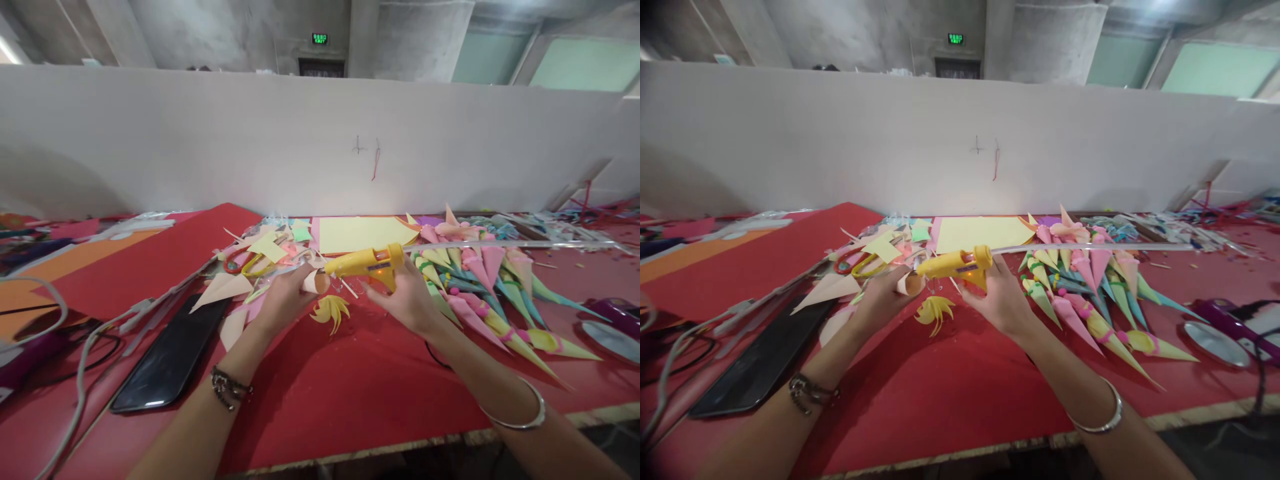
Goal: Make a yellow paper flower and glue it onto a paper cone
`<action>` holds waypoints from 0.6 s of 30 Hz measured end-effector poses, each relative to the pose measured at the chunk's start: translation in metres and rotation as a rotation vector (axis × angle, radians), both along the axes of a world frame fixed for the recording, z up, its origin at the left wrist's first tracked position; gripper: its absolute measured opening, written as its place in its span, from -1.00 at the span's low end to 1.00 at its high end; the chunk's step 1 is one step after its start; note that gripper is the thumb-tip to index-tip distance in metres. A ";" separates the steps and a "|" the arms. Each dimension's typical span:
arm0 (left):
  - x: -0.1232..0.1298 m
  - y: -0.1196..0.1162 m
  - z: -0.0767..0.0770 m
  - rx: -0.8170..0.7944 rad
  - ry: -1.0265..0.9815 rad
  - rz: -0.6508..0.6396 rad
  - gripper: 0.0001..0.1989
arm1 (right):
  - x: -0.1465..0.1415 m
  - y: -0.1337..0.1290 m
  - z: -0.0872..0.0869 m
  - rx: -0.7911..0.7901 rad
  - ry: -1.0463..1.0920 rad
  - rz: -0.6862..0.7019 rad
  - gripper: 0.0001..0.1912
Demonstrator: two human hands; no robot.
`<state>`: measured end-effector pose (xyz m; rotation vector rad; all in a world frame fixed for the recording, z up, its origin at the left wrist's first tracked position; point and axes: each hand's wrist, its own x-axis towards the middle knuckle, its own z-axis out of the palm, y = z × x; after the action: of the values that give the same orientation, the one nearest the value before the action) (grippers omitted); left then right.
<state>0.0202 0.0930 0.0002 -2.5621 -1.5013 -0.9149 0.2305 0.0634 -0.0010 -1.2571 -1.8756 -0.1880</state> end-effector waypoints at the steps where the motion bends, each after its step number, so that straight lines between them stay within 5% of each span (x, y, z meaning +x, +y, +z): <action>1: 0.000 0.000 0.000 0.013 -0.002 -0.003 -0.96 | 0.000 0.000 0.000 -0.010 0.006 0.002 -0.66; 18: -0.002 0.001 -0.002 0.048 0.034 -0.017 -0.95 | -0.001 -0.002 0.004 -0.149 -0.015 0.037 -0.88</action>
<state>0.0182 0.0944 -0.0016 -2.5475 -1.4323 -0.8939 0.2294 0.0619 0.0027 -1.3224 -1.9540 -0.0381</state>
